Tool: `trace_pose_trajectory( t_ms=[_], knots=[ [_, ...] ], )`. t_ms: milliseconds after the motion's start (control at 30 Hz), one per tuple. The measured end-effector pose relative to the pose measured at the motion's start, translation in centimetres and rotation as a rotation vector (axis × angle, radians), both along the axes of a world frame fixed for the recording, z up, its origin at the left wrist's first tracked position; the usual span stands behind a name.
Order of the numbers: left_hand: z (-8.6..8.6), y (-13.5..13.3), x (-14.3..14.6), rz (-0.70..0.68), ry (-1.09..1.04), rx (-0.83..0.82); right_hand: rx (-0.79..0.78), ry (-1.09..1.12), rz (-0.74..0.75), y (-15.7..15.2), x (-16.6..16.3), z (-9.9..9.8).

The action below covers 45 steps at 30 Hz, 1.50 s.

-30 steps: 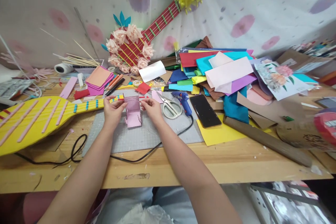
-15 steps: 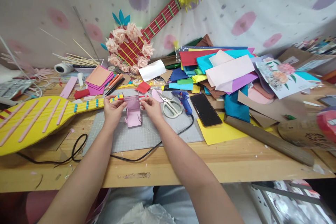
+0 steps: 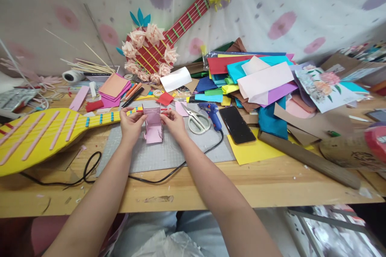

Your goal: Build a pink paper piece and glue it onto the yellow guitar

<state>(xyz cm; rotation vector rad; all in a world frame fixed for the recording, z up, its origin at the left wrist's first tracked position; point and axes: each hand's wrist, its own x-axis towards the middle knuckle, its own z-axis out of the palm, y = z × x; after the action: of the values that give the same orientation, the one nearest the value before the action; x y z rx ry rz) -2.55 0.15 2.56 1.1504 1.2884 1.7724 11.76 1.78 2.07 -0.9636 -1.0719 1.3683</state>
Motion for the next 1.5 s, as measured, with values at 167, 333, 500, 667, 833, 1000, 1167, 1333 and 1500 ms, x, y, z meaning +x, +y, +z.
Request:
trace_pose_trajectory(
  t_ms=[167, 333, 500, 667, 833, 1000, 1167, 1333, 1500],
  knots=[
    [-0.3, 0.3, -0.3, -0.002, -0.029, -0.019, -0.018, 0.003, 0.006, 0.1, 0.6, -0.3],
    [-0.6, 0.6, -0.5, -0.002, -0.057, -0.048, -0.011, 0.003, 0.01, 0.1, 0.7, -0.2],
    [-0.8, 0.7, -0.4, -0.028, -0.073, -0.062, -0.016, -0.004, -0.01, 0.3, 0.6, -0.3],
    [-0.8, 0.6, -0.4, -0.018, -0.062, -0.072, -0.009, -0.022, -0.015, 0.4, 0.7, -0.2],
    [-0.7, 0.5, -0.6, -0.042, -0.048, -0.038, 0.0, -0.05, -0.021, 0.2, 0.5, 0.0],
    [-0.7, 0.4, -0.5, -0.046, -0.043, -0.027, 0.026, -0.064, -0.029, 0.0, 0.5, 0.2],
    [-0.8, 0.6, -0.5, -0.051, -0.037, -0.032, 0.039, -0.083, -0.04, -0.1, 0.9, 0.2],
    [-0.8, 0.5, -0.4, -0.051, -0.064, -0.052, 0.064, -0.111, -0.055, 0.2, 0.7, -0.6],
    [-0.7, 0.2, 0.2, -0.04, -0.068, -0.035, 0.141, -0.218, -0.09, 0.1, -0.6, -1.2]
  ],
)
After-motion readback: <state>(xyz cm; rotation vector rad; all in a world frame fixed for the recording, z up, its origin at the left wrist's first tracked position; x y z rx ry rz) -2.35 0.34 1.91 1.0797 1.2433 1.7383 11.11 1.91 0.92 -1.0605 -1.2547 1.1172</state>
